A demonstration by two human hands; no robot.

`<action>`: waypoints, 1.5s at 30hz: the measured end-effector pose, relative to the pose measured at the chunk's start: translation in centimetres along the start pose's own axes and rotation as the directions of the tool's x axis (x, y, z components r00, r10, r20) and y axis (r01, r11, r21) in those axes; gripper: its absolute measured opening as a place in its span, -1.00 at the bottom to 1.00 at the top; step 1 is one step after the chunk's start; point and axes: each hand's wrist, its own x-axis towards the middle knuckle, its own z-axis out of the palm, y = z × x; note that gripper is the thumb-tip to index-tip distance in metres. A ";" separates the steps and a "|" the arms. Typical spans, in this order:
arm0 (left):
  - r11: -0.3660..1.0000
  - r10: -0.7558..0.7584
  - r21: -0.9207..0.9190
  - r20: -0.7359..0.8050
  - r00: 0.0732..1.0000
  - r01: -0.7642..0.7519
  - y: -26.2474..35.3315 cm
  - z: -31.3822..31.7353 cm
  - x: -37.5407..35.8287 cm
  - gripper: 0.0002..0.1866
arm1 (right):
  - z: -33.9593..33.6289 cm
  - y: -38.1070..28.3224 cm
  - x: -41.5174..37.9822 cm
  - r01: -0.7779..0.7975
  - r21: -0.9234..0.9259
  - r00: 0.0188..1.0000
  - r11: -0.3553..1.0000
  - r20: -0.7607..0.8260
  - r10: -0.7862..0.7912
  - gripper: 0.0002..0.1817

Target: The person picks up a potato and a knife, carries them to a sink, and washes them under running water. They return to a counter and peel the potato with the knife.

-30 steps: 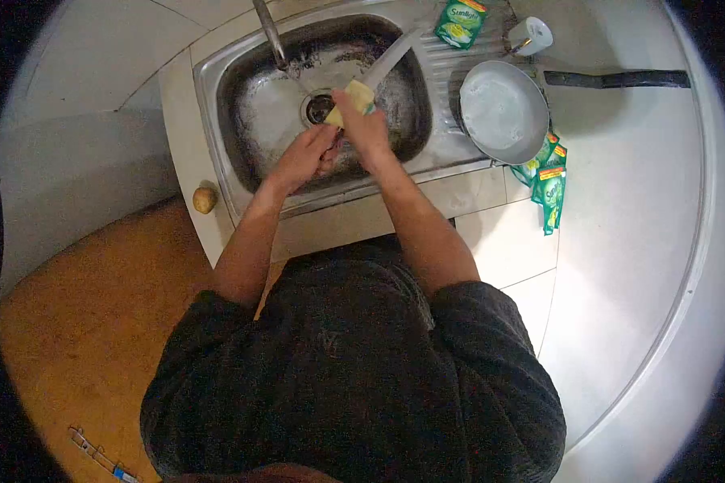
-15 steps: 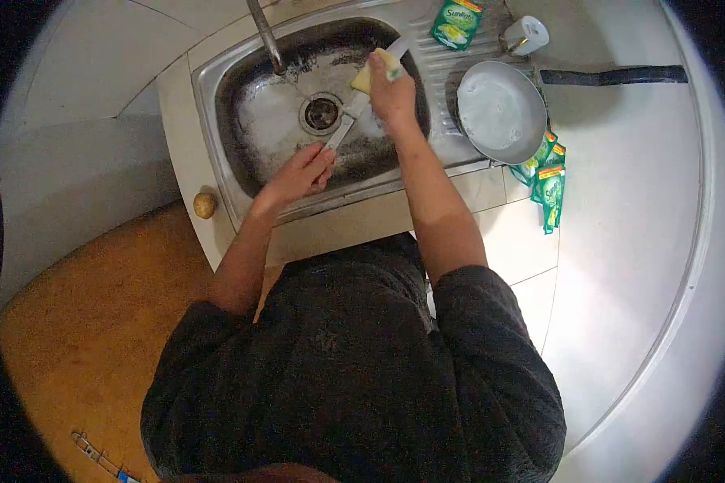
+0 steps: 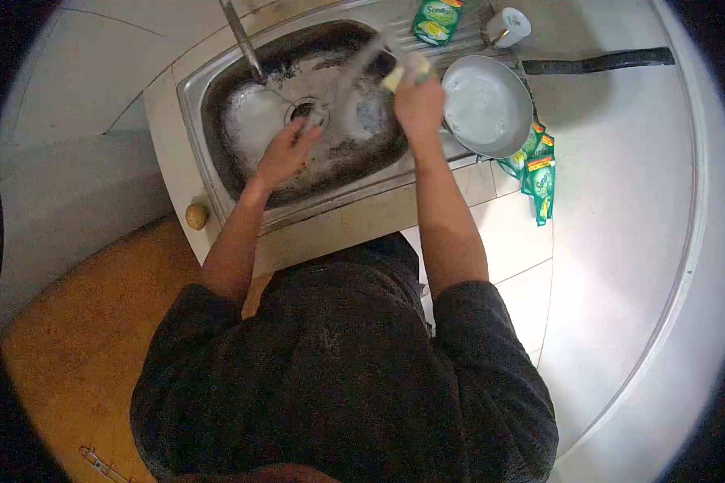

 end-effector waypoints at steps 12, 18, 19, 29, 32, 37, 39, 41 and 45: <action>0.811 -0.088 -0.582 -0.025 0.996 0.057 0.7 -3.7 7.4 -0.66 | -8.9 7.2 1.2 0.036 -0.450 0.991 0.892 -0.102 -0.091 -0.44; 0.914 -0.190 -0.360 0.021 0.982 0.185 0.3 -5.2 6.2 -0.60 | -6.4 2.7 0.2 0.242 -0.219 0.952 0.945 -0.131 -0.275 -0.74; 0.888 -0.198 -0.425 -0.006 0.980 0.177 0.7 -5.1 5.3 -0.59 | -5.1 2.2 0.0 0.249 -0.214 0.952 0.944 -0.122 -0.279 -0.74; 0.855 -0.401 -0.336 0.056 0.914 0.396 -3.0 -8.7 -0.6 -0.52 | 8.9 -5.3 -2.6 -0.107 0.249 0.804 0.963 0.592 -0.064 -0.67; 0.879 -0.422 -0.266 -0.047 0.905 0.396 -5.2 -9.0 -2.6 -0.52 | 12.2 -6.6 -3.1 0.039 0.206 0.758 0.978 0.632 -0.163 -0.62; 0.871 -0.444 -0.272 -0.082 0.892 0.409 -5.7 -9.6 -4.8 -0.59 | 18.9 -6.9 -4.0 -0.098 0.431 0.707 0.897 0.664 -0.242 -0.57; 0.840 -0.478 -0.333 -0.083 0.875 0.428 -5.5 -9.9 -5.4 -0.60 | 17.7 -9.2 -4.0 -0.381 0.539 0.535 0.751 0.791 -0.296 -0.56; 0.842 -0.463 -0.355 -0.090 0.881 0.406 -6.1 -10.0 -5.5 -0.60 | 17.5 -9.5 -3.5 -0.391 0.396 0.534 0.831 0.833 -0.146 -0.57; 0.875 -0.436 -0.277 -0.095 0.895 0.397 -7.5 -9.7 -4.5 -0.60 | 20.9 -4.1 -1.8 0.108 0.356 0.710 0.928 0.626 -0.323 -0.58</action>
